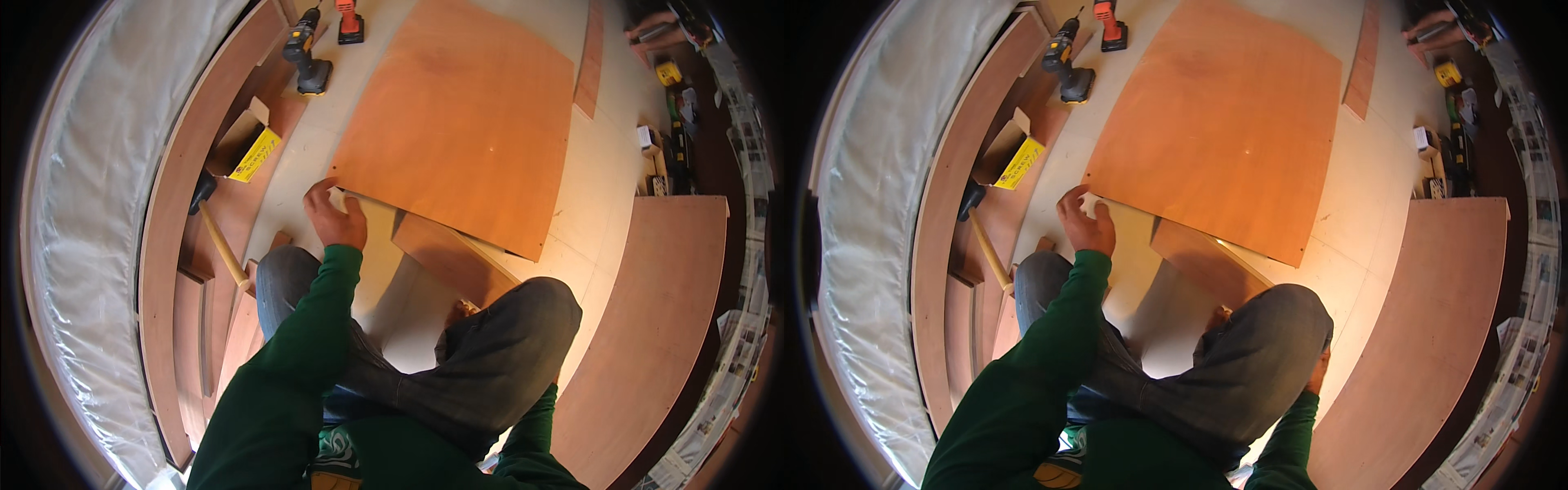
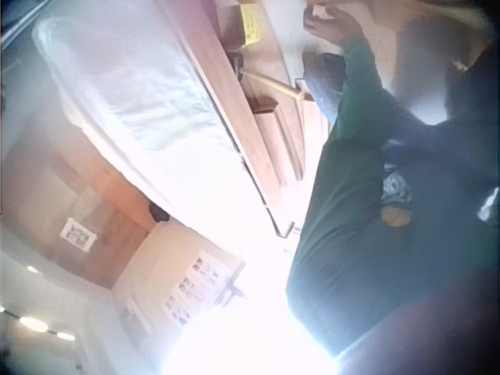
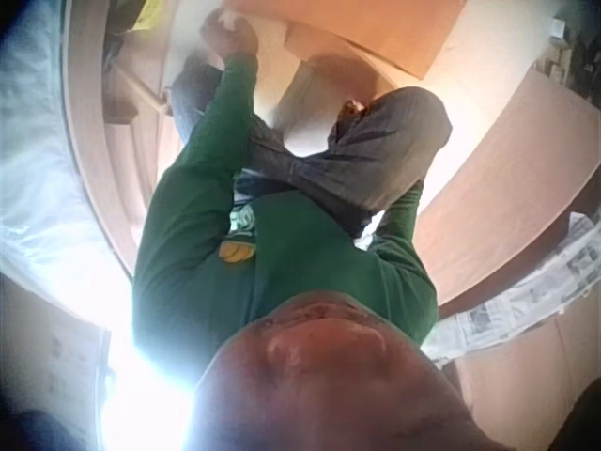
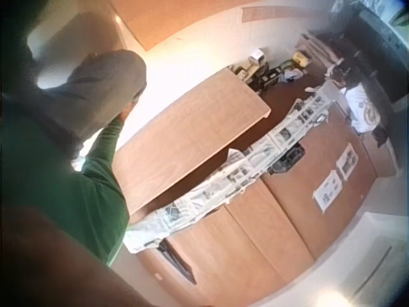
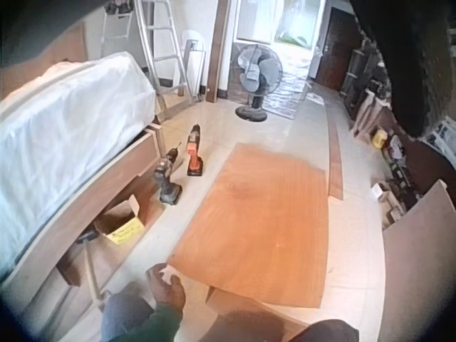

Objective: The person assembles a wooden cabinet on the floor using a cordless drill and a hammer. They secure wooden panels together, insert screws, and fit a drawer into the frame.

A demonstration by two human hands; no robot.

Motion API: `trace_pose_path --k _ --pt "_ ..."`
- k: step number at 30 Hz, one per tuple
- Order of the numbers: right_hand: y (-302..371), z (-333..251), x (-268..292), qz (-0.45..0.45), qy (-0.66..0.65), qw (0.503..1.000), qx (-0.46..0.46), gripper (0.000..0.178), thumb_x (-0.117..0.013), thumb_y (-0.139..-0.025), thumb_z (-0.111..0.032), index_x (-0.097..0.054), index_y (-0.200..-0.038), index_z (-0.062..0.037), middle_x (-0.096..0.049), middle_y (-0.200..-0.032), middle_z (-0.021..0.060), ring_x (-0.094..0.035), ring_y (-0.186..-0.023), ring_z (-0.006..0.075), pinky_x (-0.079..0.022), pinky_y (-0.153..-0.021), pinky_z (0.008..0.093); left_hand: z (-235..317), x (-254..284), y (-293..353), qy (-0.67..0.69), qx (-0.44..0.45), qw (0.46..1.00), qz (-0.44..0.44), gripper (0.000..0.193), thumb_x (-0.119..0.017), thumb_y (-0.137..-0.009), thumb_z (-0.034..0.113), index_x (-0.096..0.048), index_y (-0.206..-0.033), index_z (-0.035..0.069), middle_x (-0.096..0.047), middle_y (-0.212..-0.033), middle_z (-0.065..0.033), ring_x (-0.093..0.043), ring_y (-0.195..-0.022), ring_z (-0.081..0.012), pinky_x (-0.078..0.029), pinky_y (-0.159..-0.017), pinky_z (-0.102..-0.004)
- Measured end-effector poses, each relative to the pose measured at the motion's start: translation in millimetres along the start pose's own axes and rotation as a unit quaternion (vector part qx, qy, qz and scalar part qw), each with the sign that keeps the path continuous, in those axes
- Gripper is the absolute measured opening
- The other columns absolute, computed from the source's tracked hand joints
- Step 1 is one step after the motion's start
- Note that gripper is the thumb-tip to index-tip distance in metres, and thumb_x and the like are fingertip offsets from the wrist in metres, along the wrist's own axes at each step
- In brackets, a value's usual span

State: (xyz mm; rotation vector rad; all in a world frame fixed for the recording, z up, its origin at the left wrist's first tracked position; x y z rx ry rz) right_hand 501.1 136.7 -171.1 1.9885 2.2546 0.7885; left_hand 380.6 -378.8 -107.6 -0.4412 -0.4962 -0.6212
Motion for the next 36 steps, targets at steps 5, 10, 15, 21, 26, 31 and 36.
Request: trace_pose_path --k 5,10,15,21,26,31,36 --pt "80 -14 180 0.211 -0.117 0.970 -0.031 0.027 -0.056 -0.108 -0.031 -0.063 -0.115 -0.0060 -0.068 -0.112 0.0031 -0.056 -0.092 0.0127 -0.045 -0.078 0.0261 109 -65 49 0.045 -0.237 0.946 -0.215 0.064 -0.076 -0.078 0.013 -0.054 -0.138 0.004 -0.043 -0.149 -0.0229 -0.044 -0.134 -0.0446 -0.040 -0.110 -0.0548" --pt "125 99 162 0.308 -0.297 0.889 -0.166 0.025 -0.064 -0.105 -0.036 -0.066 -0.103 -0.0115 -0.060 -0.087 -0.0091 -0.051 -0.073 0.0044 -0.039 -0.061 0.0223 93 -55 19 -0.186 -0.236 0.916 -0.265 0.099 -0.083 -0.075 0.021 -0.032 -0.159 0.007 -0.019 -0.164 -0.0316 -0.032 -0.144 -0.0502 -0.030 -0.116 -0.0625" --pt "187 220 204 0.407 -0.277 0.808 -0.324 0.042 -0.051 -0.109 -0.042 -0.063 -0.127 -0.0059 -0.073 -0.117 0.0076 -0.071 -0.105 0.0240 -0.057 -0.093 0.0422 61 -103 19 -0.312 -0.330 0.849 -0.270 0.090 -0.070 -0.083 0.015 -0.029 -0.163 0.007 -0.013 -0.169 -0.0311 -0.025 -0.152 -0.0515 -0.026 -0.120 -0.0641" --pt "171 231 119 0.421 -0.284 0.806 -0.305 0.043 -0.062 -0.097 -0.033 -0.067 -0.123 0.0010 -0.072 -0.116 0.0148 -0.073 -0.098 0.0306 -0.059 -0.086 0.0444 37 -90 -13 -0.369 -0.317 0.827 -0.282 0.084 -0.066 -0.087 0.012 -0.030 -0.163 0.012 -0.015 -0.171 -0.0251 -0.027 -0.151 -0.0524 -0.027 -0.120 -0.0648" --pt "153 221 116 0.468 -0.202 0.791 -0.339 0.047 -0.074 -0.087 -0.029 -0.069 -0.110 0.0120 -0.071 -0.104 0.0125 -0.066 -0.094 0.0229 -0.053 -0.084 0.0363 23 -70 -29 -0.400 -0.263 0.846 -0.237 0.094 -0.074 -0.082 0.012 -0.028 -0.164 0.015 -0.015 -0.171 -0.0246 -0.031 -0.148 -0.0538 -0.031 -0.119 -0.0648" --pt "133 202 143 0.311 0.277 0.807 -0.419 0.050 -0.078 -0.081 -0.031 -0.070 -0.111 0.0090 -0.073 -0.100 0.0222 -0.068 -0.095 0.0404 -0.054 -0.090 0.0495 12 -75 -36 -0.395 -0.285 0.831 -0.270 0.108 -0.081 -0.074 0.012 -0.023 -0.165 0.014 -0.017 -0.169 -0.0276 -0.042 -0.138 -0.0547 -0.040 -0.115 -0.0603" --pt "85 113 95 0.370 0.426 0.820 0.100 0.054 -0.079 -0.083 -0.037 -0.068 -0.116 0.0046 -0.073 -0.099 0.0218 -0.067 -0.093 0.0458 -0.054 -0.090 0.0543 14 -73 -49 -0.433 -0.333 0.782 -0.300 0.108 -0.080 -0.073 0.014 -0.023 -0.165 0.013 -0.023 -0.166 -0.0304 -0.058 -0.115 -0.0491 -0.059 -0.094 -0.0506"
Point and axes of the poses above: each hand's wrist, its own y-axis away from the middle knuckle, its own x-axis out of the back of the hand, z = x × y, the point moved 4 cm from there along -y, towards the middle knuckle
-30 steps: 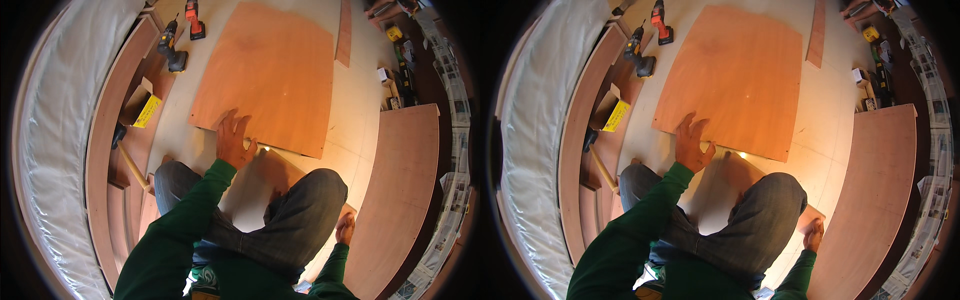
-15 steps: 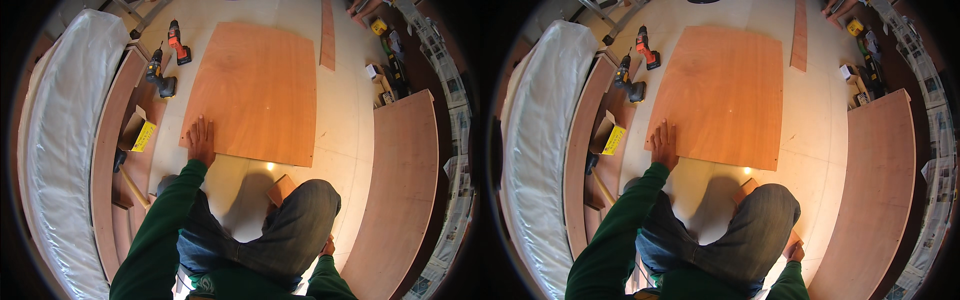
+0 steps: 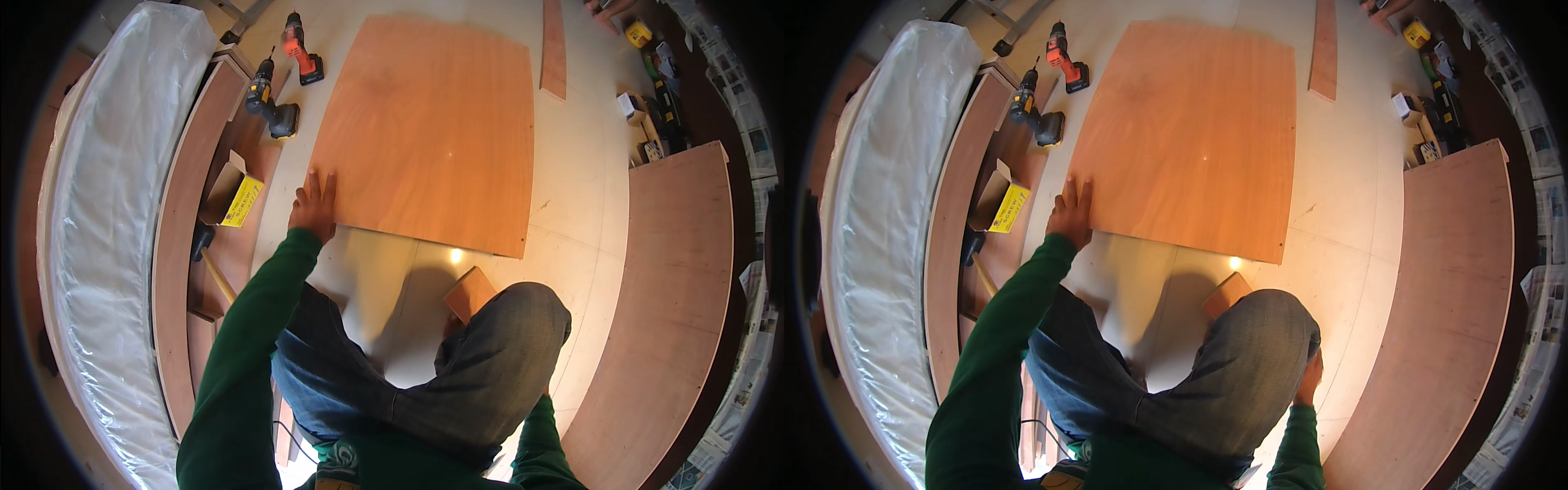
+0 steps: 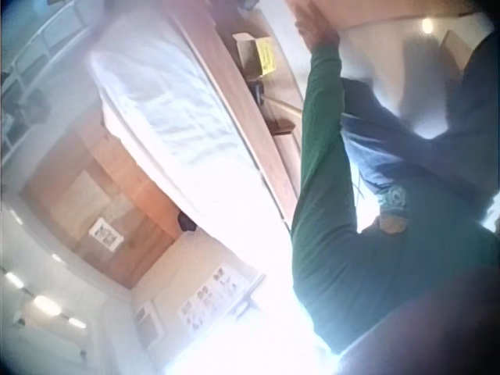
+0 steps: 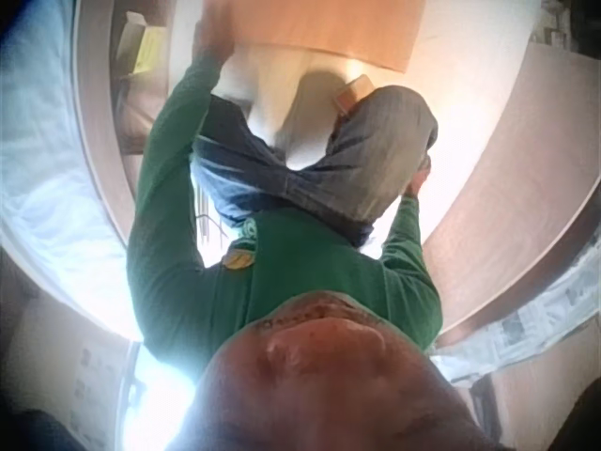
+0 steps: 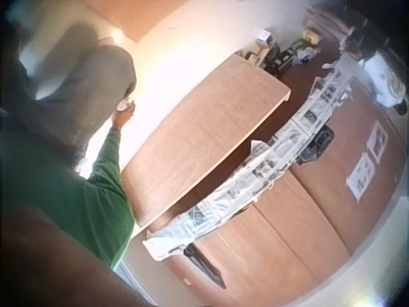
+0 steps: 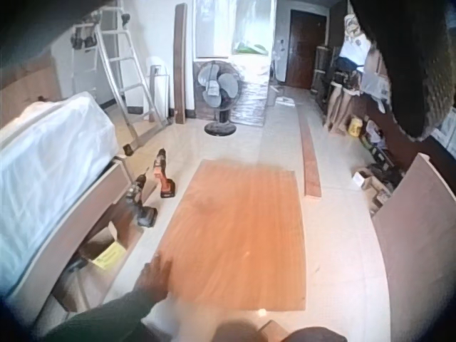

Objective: The person assembles a wooden cabinet on the floor using a cordless drill and a hammer. They secure wooden panels together, insert screws, and fit a drawer into the frame.

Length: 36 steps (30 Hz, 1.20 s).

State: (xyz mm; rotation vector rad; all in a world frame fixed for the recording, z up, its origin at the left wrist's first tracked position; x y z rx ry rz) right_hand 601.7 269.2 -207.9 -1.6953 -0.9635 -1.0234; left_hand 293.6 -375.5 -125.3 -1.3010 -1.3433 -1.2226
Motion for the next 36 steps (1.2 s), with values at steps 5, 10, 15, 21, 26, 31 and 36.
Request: trace_pose_path --k 5,10,15,21,26,31,36 --pt "-16 -33 -22 -0.222 -0.046 0.974 -0.008 0.055 -0.080 -0.082 -0.038 -0.068 -0.116 0.0040 -0.072 -0.099 0.0215 -0.067 -0.093 0.0450 -0.054 -0.089 0.0536 -12 20 -11 -0.023 0.012 1.000 -0.011 0.102 -0.077 -0.076 0.017 -0.024 -0.164 0.014 -0.026 -0.164 -0.0313 -0.062 -0.111 -0.0489 -0.063 -0.084 -0.0489" --pt "-20 -24 -17 -0.305 -0.078 0.948 -0.047 0.055 -0.081 -0.082 -0.038 -0.068 -0.115 0.0033 -0.072 -0.099 0.0212 -0.067 -0.093 0.0442 -0.054 -0.088 0.0530 -15 69 -20 -0.025 -0.006 1.000 -0.017 0.097 -0.076 -0.077 0.018 -0.028 -0.161 0.015 -0.035 -0.159 -0.0299 -0.067 -0.106 -0.0470 -0.063 -0.082 -0.0494" --pt "-20 -10 -9 -0.351 -0.133 0.922 -0.098 0.055 -0.082 -0.082 -0.039 -0.067 -0.115 0.0027 -0.071 -0.099 0.0209 -0.067 -0.093 0.0433 -0.054 -0.088 0.0523 -19 119 -33 -0.023 -0.024 0.999 -0.003 0.091 -0.076 -0.075 0.018 -0.037 -0.157 0.016 -0.045 -0.154 -0.0272 -0.072 -0.100 -0.0447 -0.062 -0.083 -0.0487" --pt "-52 -20 -14 -0.405 -0.210 0.879 -0.141 0.056 -0.083 -0.082 -0.040 -0.067 -0.114 0.0019 -0.070 -0.099 0.0206 -0.067 -0.094 0.0423 -0.055 -0.087 0.0516 -32 157 -53 -0.012 -0.015 1.000 -0.013 0.085 -0.072 -0.075 0.018 -0.044 -0.155 0.017 -0.050 -0.152 -0.0249 -0.071 -0.100 -0.0458 -0.060 -0.086 -0.0530" --pt "-56 -4 -27 -0.339 -0.244 0.894 -0.161 0.055 -0.084 -0.081 -0.040 -0.067 -0.113 0.0019 -0.069 -0.097 0.0205 -0.067 -0.092 0.0404 -0.055 -0.085 0.0486 -29 204 -67 -0.029 -0.023 0.999 -0.040 0.081 -0.069 -0.075 0.017 -0.047 -0.154 0.017 -0.053 -0.149 -0.0254 -0.071 -0.102 -0.0467 -0.059 -0.090 -0.0531" --pt "-92 40 -37 -0.220 0.025 0.975 -0.024 0.050 -0.079 -0.086 -0.039 -0.068 -0.111 0.0034 -0.069 -0.094 0.0182 -0.066 -0.086 0.0354 -0.055 -0.080 0.0419 -28 202 -74 -0.019 -0.039 0.999 -0.019 0.082 -0.071 -0.074 0.019 -0.049 -0.153 0.016 -0.051 -0.150 -0.0262 -0.071 -0.101 -0.0467 -0.059 -0.090 -0.0534" --pt "-233 -147 -53 -0.229 -0.633 0.588 -0.449 0.069 -0.062 -0.097 -0.061 -0.061 -0.128 0.0012 -0.071 -0.106 0.0160 -0.068 -0.099 0.0352 -0.056 -0.086 0.0465 -37 194 -59 -0.016 -0.016 1.000 -0.012 0.083 -0.072 -0.073 0.020 -0.049 -0.153 0.017 -0.051 -0.151 -0.0246 -0.073 -0.097 -0.0436 -0.060 -0.085 -0.0531"
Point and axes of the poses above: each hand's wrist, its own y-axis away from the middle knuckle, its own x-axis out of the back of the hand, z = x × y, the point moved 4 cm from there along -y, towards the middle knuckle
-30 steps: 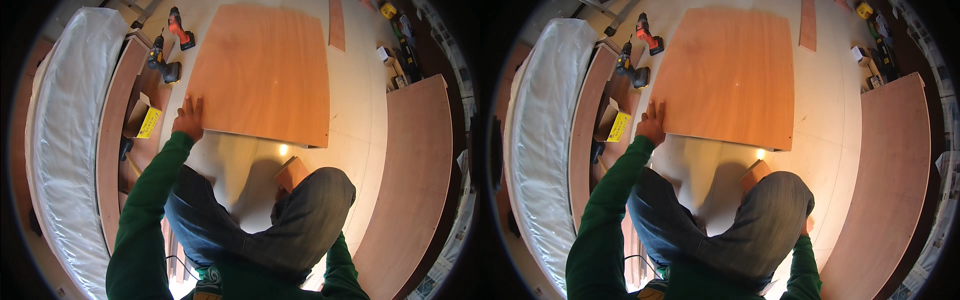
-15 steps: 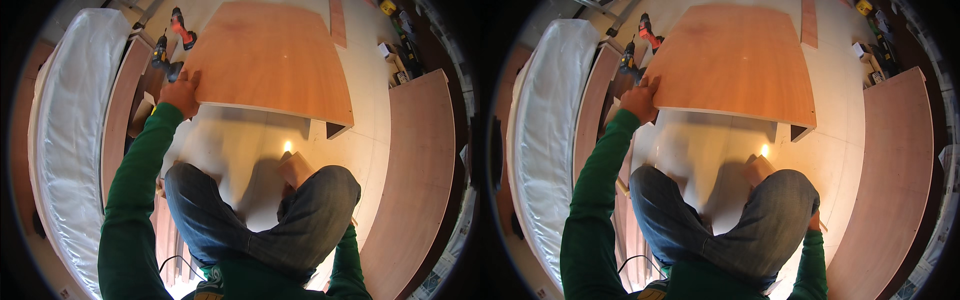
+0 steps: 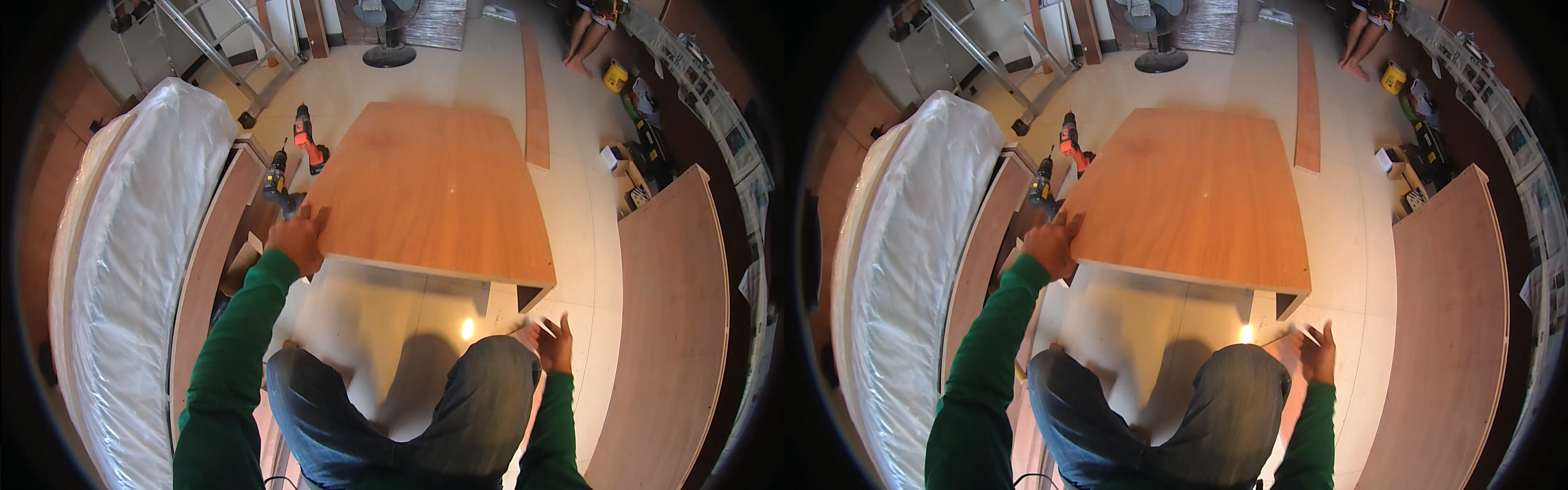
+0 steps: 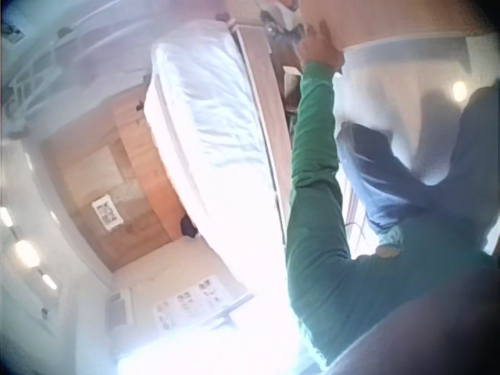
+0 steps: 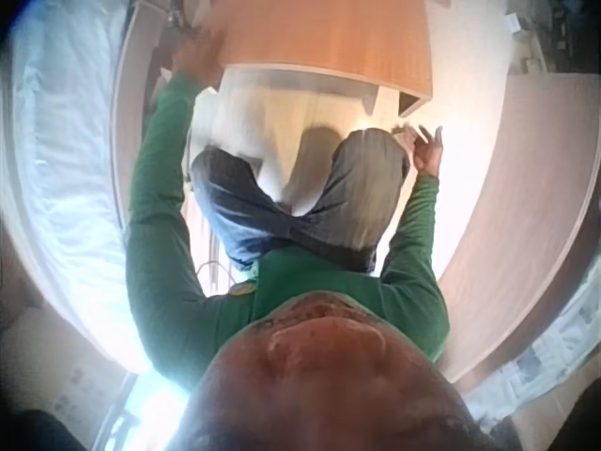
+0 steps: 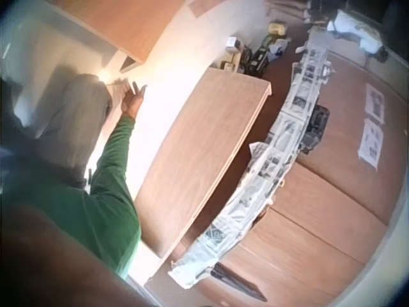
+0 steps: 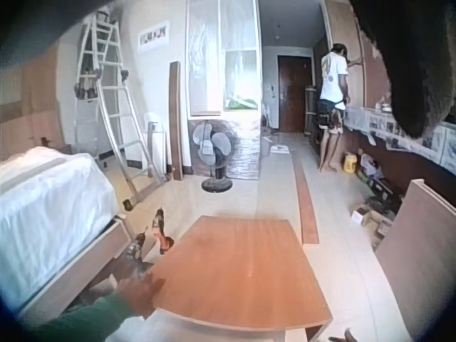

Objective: The person assembles a wooden cabinet on the floor using a cordless drill and a hammer. They secure wooden panels together, insert screws, and fit a drawer into the frame.

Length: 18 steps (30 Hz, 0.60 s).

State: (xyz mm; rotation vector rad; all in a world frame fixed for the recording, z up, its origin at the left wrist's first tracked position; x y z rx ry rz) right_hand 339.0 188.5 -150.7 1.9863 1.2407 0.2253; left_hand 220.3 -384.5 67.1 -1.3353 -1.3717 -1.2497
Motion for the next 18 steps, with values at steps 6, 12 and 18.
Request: trace_pose_path --k 6,12,18 --pt "-90 -12 -89 -0.209 -0.231 0.950 -0.033 0.048 -0.063 -0.097 -0.052 -0.065 -0.119 -0.0098 -0.074 -0.106 0.0124 -0.074 -0.081 0.0300 -0.061 -0.054 0.0381 31 -21 7 0.082 0.033 0.996 0.014 0.083 -0.071 -0.071 0.013 -0.049 -0.151 0.018 -0.049 -0.154 -0.0185 -0.069 -0.106 -0.0439 -0.059 -0.085 -0.0513" --pt "-75 -31 -122 -0.329 -0.204 0.916 -0.102 0.036 -0.059 -0.102 -0.045 -0.061 -0.111 -0.0101 -0.060 -0.079 0.0035 -0.056 -0.052 0.0137 -0.050 -0.040 0.0280 0 -47 30 0.200 0.134 0.920 0.310 0.077 -0.072 -0.072 0.010 -0.056 -0.147 0.016 -0.061 -0.142 -0.0128 -0.065 -0.113 -0.0418 -0.057 -0.091 -0.0500" --pt "-60 -115 -149 -0.325 -0.084 0.942 -0.004 0.025 -0.052 -0.106 -0.034 -0.056 -0.106 -0.0097 -0.055 -0.074 0.0035 -0.048 -0.045 0.0106 -0.041 -0.033 0.0253 6 -76 36 0.249 0.230 0.867 0.365 0.061 -0.059 -0.076 -0.008 -0.069 -0.134 0.008 -0.068 -0.120 -0.0168 -0.068 -0.106 -0.0394 -0.057 -0.089 -0.0458"
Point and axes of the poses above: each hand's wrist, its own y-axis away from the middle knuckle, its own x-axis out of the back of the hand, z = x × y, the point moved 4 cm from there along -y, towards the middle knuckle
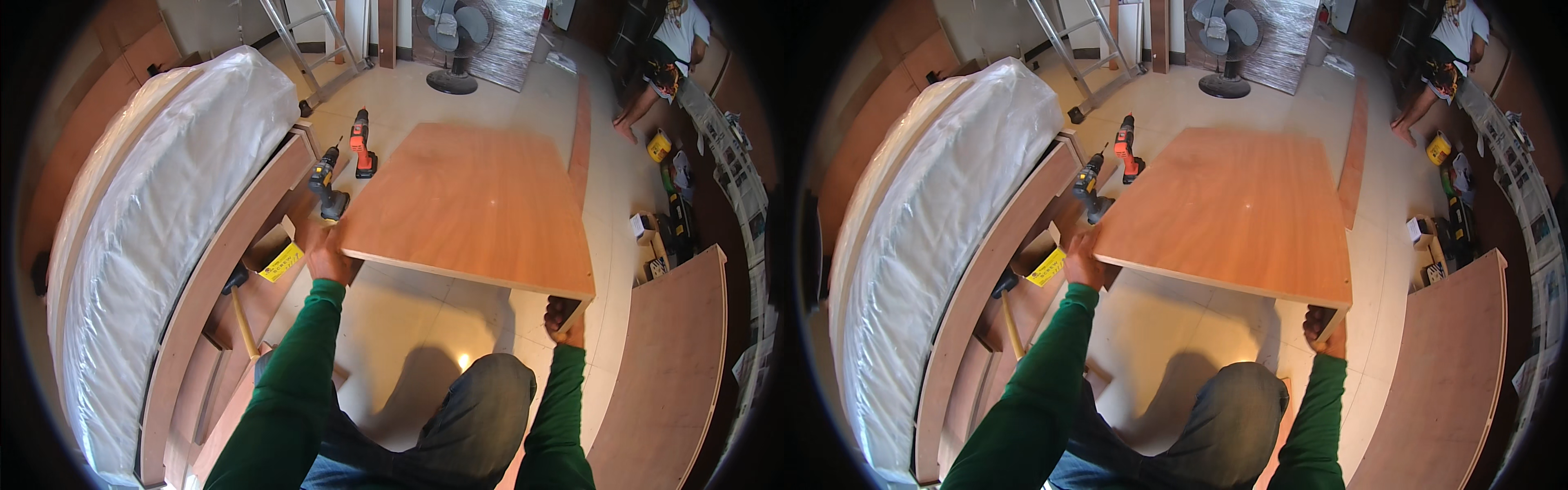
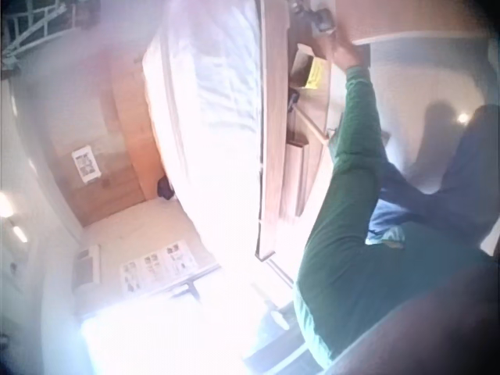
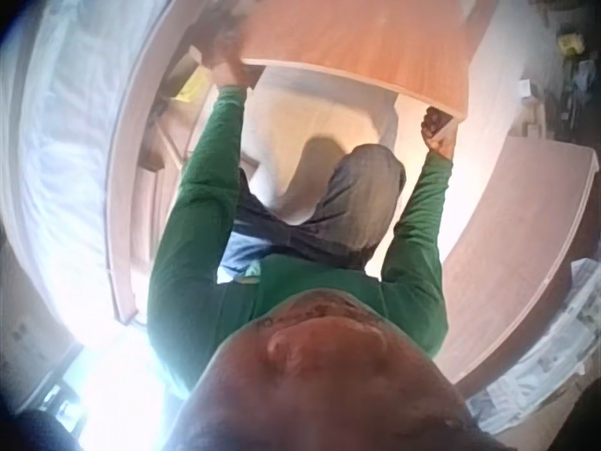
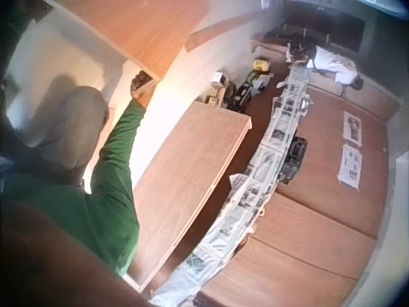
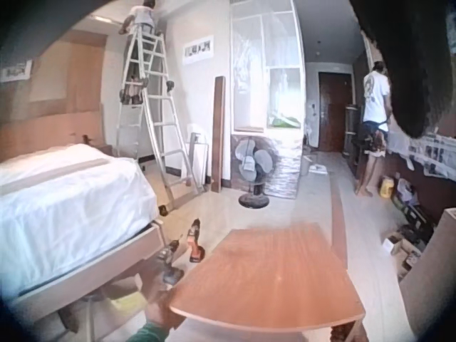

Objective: The person assembles a wooden cabinet on the floor using a cordless drill and a hammer. They secure wooden panels together, insert screws, and fit a drawer into the frame.

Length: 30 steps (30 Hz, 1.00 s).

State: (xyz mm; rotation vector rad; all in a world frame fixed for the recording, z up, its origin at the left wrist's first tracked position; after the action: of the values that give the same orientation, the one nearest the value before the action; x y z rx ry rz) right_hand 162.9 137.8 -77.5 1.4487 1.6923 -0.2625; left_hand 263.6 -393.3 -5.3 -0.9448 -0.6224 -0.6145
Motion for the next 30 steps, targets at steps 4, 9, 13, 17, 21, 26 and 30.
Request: trace_pose_path --k 4,9,13,17,21,26,30 --pt "11 -78 -69 -0.005 0.128 0.991 0.045 0.024 -0.052 -0.107 -0.034 -0.057 -0.102 -0.0110 -0.055 -0.075 0.0045 -0.049 -0.045 0.0121 -0.040 -0.035 0.0240 1 -19 53 0.095 0.067 0.991 0.073 0.058 -0.055 -0.076 -0.009 -0.072 -0.128 0.008 -0.071 -0.109 -0.0182 -0.069 -0.104 -0.0398 -0.055 -0.094 -0.0431" --pt "53 -140 -235 0.039 0.329 0.939 0.087 0.042 -0.057 -0.103 -0.058 -0.063 -0.092 -0.0178 -0.048 -0.059 -0.0054 -0.040 -0.038 0.0045 -0.032 -0.032 0.0187 26 -49 115 0.186 0.176 0.965 0.063 0.058 -0.056 -0.075 -0.010 -0.072 -0.129 0.003 -0.071 -0.113 -0.0185 -0.070 -0.108 -0.0335 -0.054 -0.100 -0.0390" --pt "58 -146 -357 -0.013 0.416 0.905 0.090 0.044 -0.064 -0.101 -0.054 -0.063 -0.086 -0.0123 -0.050 -0.049 -0.0034 -0.045 -0.030 0.0067 -0.035 -0.028 0.0195 35 -102 166 0.542 0.348 0.754 0.127 0.040 -0.068 -0.088 -0.005 -0.069 -0.129 -0.003 -0.073 -0.112 -0.0130 -0.069 -0.104 -0.0241 -0.053 -0.098 -0.0361" --pt "63 -128 -444 -0.064 0.560 0.821 0.090 0.041 -0.069 -0.101 -0.044 -0.064 -0.087 -0.0059 -0.053 -0.053 -0.0025 -0.044 -0.033 0.0040 -0.036 -0.028 0.0182 107 -93 193 0.537 0.386 0.745 0.089 0.032 -0.075 -0.095 0.006 -0.069 -0.124 -0.007 -0.074 -0.109 -0.0100 -0.067 -0.100 -0.0183 -0.053 -0.095 -0.0355" --pt "53 -110 -472 -0.056 0.619 0.778 0.094 0.037 -0.072 -0.099 -0.040 -0.065 -0.090 -0.0047 -0.056 -0.059 -0.0019 -0.046 -0.037 0.0034 -0.034 -0.028 0.0188 145 -106 217 0.524 0.374 0.764 0.022 0.028 -0.077 -0.096 0.015 -0.071 -0.118 -0.002 -0.075 -0.105 -0.0084 -0.068 -0.094 -0.0175 -0.054 -0.088 -0.0356" --pt "35 -92 -497 -0.045 0.642 0.754 0.132 0.033 -0.071 -0.098 -0.032 -0.068 -0.097 0.0012 -0.060 -0.064 0.0016 -0.044 -0.036 0.0052 -0.031 -0.029 0.0204 172 -122 242 0.543 0.340 0.762 -0.092 0.031 -0.074 -0.098 0.028 -0.072 -0.114 0.002 -0.075 -0.099 -0.0076 -0.069 -0.087 -0.0174 -0.056 -0.079 -0.0377" --pt "33 -73 -504 -0.055 0.677 0.722 0.133 0.027 -0.070 -0.097 -0.026 -0.069 -0.100 0.0007 -0.064 -0.073 0.0051 -0.047 -0.039 0.0095 -0.032 -0.030 0.0251 200 -100 232 0.534 0.246 0.731 -0.347 0.079 -0.077 -0.090 0.049 -0.054 -0.147 -0.001 -0.071 -0.126 -0.0241 -0.070 -0.115 -0.0327 -0.053 -0.099 -0.0364"
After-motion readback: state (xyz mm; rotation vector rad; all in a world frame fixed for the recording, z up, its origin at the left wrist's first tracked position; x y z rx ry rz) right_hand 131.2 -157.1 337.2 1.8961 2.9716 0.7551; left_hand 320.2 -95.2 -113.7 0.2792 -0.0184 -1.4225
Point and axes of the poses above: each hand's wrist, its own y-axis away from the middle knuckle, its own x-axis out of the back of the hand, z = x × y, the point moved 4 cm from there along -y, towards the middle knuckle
